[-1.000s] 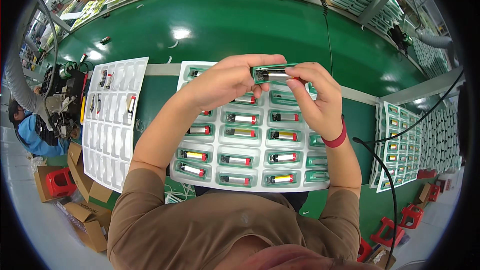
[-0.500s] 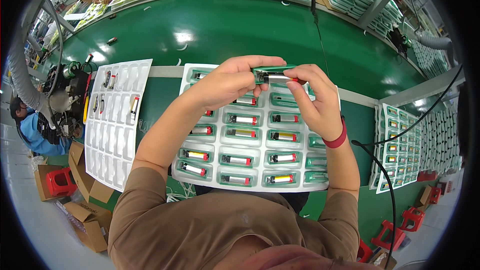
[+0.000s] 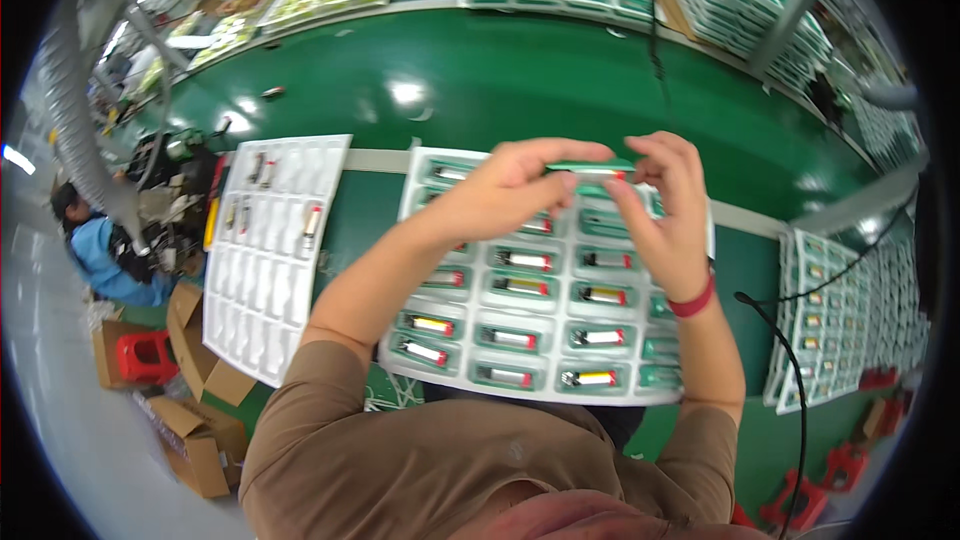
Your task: The worker is assembling small rechargeable batteries or electronic cells into green plastic protective housings and then organizing them into a white compartmentalized tray.
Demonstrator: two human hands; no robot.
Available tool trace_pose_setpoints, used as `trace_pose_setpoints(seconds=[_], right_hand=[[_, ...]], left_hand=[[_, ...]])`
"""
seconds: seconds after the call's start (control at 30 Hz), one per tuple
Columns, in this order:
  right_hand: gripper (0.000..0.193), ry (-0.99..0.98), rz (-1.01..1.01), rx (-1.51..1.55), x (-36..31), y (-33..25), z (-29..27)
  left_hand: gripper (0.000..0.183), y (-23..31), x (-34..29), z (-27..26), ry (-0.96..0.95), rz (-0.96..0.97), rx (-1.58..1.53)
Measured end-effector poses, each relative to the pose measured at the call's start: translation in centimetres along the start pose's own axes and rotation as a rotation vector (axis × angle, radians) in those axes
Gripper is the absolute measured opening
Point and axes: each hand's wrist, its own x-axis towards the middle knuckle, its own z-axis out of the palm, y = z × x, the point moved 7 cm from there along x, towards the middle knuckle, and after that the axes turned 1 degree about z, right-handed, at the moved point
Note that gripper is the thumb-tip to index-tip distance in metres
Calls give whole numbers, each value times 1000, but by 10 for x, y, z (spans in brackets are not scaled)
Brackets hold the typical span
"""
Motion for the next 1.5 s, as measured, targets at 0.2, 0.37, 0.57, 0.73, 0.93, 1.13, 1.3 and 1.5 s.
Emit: trace_pose_setpoints(seconds=[0.2,0.37,0.57,0.73,0.93,1.13,1.3,1.5], right_hand=[[46,-270,50,38,-1,6,7],[53,-286,-197,-274,-3,-20,8],[56,-184,-361,-376,-6,-27,9],[50,-118,-311,-207,-5,-32,1],[50,-26,-360,-93,-9,-35,-5],[50,-48,-380,-167,-10,-43,-3],[40,-86,-153,-69,-8,-36,-5],[40,-255,81,484,-15,-22,3]], left_hand=[[39,15,-3,1,28,144,206],[42,34,-8,1,87,380,748],[37,43,-13,6,111,515,865],[45,46,-14,7,105,476,663],[49,52,-18,17,132,645,681],[43,53,-22,14,145,701,720],[43,60,-18,6,50,530,540],[49,39,-25,-6,-142,301,-89]])
